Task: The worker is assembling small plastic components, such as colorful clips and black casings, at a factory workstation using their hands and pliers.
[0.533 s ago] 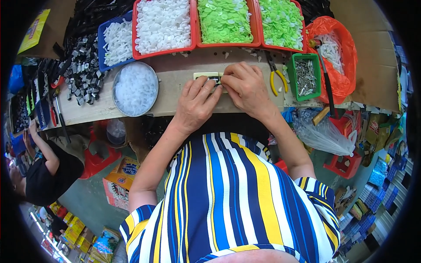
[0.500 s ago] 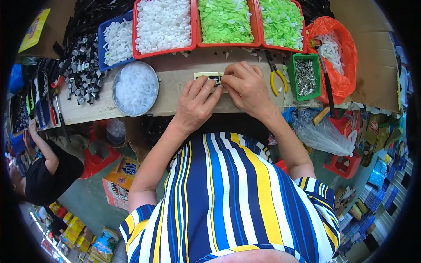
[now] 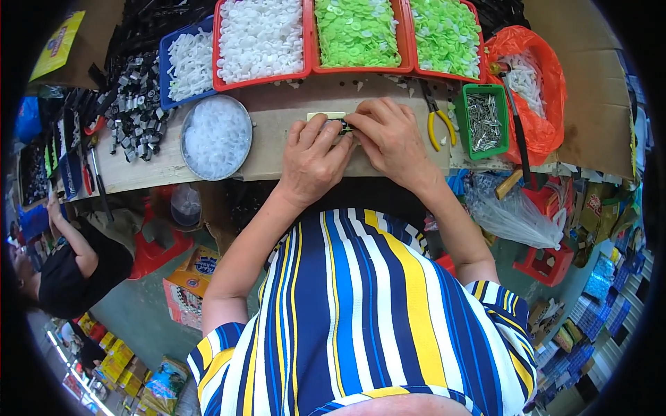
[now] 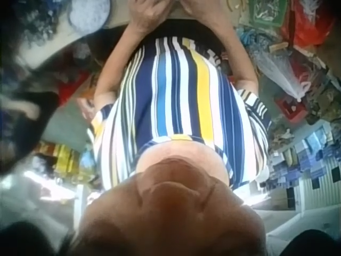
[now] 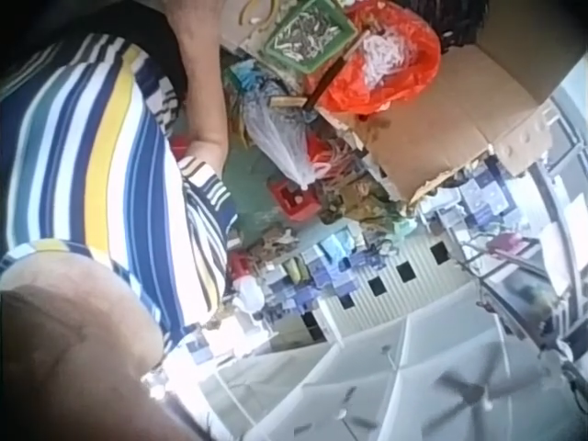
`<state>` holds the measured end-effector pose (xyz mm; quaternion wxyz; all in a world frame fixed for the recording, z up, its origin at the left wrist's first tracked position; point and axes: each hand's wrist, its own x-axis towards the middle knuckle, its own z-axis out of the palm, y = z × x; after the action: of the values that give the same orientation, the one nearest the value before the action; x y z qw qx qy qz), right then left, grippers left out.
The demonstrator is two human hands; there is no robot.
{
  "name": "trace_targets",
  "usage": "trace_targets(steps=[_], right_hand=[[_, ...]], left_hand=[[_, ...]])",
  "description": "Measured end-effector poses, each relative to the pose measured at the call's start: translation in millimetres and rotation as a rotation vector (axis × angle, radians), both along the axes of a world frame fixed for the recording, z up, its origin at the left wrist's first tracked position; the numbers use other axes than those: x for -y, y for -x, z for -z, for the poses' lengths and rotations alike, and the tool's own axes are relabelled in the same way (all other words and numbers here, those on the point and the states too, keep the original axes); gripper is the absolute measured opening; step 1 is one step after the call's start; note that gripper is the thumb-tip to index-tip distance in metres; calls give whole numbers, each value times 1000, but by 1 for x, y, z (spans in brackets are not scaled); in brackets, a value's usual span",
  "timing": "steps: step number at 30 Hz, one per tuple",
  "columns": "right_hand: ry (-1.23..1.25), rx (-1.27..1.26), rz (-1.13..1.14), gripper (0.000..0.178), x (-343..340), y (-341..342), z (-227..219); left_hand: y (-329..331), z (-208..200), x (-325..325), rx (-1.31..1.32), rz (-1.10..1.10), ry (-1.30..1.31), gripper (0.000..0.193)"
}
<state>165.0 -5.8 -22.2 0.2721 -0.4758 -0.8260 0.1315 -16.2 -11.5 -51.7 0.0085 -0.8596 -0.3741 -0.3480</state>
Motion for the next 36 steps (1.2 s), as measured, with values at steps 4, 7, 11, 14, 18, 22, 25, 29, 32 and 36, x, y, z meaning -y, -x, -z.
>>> trace_targets(steps=[4,7,11,14,18,22,25,29,32,36], right_hand=[[-52,-36,-12,24,3,-13,-2],[-133,-64,98,21,-1,-45,-6],[-223,-87,420,18,3,-102,-20],[-200,-16,580,16,11,-139,-23],[-56,273,634,15,17,-162,-3],[-36,214,640,10,12,-160,-3],[-55,226,638,8,9,-160,-3],[-69,144,642,7,6,-161,4],[-97,156,638,7,5,-162,5],[-49,136,657,7,6,-165,6]], left_hand=[[-6,-8,-1,53,-36,84,12],[-8,-21,-3,168,-67,295,9],[-4,-40,-13,250,-76,550,9],[-1,-46,-23,293,-50,664,11],[-14,-54,-46,295,3,561,11],[-48,-57,-79,261,133,404,10],[-81,-55,-107,201,185,321,8],[-125,-42,-140,106,236,106,11],[-148,-36,-155,-8,257,-29,12],[-160,-34,-166,-161,291,-122,6]])
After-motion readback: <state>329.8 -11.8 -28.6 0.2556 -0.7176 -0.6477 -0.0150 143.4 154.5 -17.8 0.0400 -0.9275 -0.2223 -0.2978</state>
